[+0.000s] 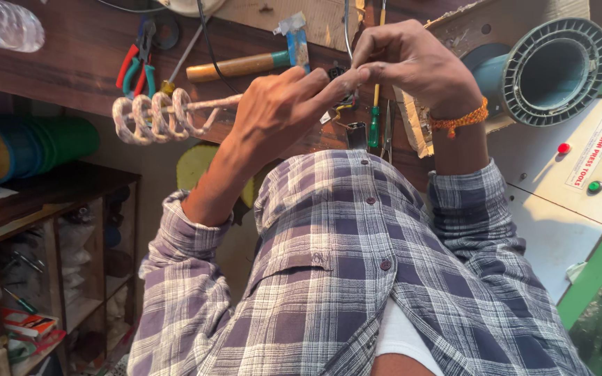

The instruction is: The person strips insulation from small wires and twists the exposed ends. They then insert the wires into a black plastic connector and secure them using pliers. The person repeats this process for multiple wires, occasionally adjusting the connector and wires with their hands.

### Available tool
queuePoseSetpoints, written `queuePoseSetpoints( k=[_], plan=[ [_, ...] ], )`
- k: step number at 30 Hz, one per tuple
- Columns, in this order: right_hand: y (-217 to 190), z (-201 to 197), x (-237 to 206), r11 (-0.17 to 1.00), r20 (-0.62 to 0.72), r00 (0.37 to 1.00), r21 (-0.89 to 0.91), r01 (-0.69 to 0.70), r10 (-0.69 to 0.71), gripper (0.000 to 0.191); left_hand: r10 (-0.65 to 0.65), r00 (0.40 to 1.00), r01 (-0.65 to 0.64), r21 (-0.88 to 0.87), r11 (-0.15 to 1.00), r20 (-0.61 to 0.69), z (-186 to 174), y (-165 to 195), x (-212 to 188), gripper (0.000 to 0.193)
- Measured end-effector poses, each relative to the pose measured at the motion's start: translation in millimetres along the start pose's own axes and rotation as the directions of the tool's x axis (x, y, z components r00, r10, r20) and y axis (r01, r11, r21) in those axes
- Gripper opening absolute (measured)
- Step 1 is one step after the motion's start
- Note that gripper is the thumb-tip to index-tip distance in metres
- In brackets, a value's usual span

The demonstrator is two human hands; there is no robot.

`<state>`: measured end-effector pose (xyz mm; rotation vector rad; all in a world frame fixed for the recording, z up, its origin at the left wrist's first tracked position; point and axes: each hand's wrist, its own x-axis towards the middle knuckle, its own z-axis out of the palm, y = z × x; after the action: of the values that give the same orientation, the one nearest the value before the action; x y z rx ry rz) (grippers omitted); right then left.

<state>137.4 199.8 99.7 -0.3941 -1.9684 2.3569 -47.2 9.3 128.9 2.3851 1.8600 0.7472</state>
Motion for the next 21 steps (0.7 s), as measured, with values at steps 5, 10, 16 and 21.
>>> queuePoseSetpoints(
  k=[5, 10, 16, 21],
  plan=[
    [-18, 14, -3, 0.996, -0.03, 0.999, 0.088, -0.029, 0.032, 0.019, -0.013, 0.992, 0.009, -0.031, 0.999, -0.127, -11, 6, -7, 0.064],
    [-23, 26, -3, 0.997, -0.013, 1.0, 0.083, 0.011, -0.01, 0.024, -0.108, 0.972, 0.071, -0.177, 0.982, -0.209, -6, 6, -11, 0.064],
    [-4, 29, -1, 0.944, 0.0, 0.995, 0.318, 0.093, -0.098, 0.023, -0.486, 0.873, 0.27, -0.79, 0.551, -0.041, 15, 8, -15, 0.031],
    [4, 39, 13, 0.942, -0.055, 0.996, 0.327, 0.081, -0.066, 0.017, -0.51, 0.818, 0.222, -0.964, -0.149, 0.267, 26, -7, -16, 0.028]
  ],
)
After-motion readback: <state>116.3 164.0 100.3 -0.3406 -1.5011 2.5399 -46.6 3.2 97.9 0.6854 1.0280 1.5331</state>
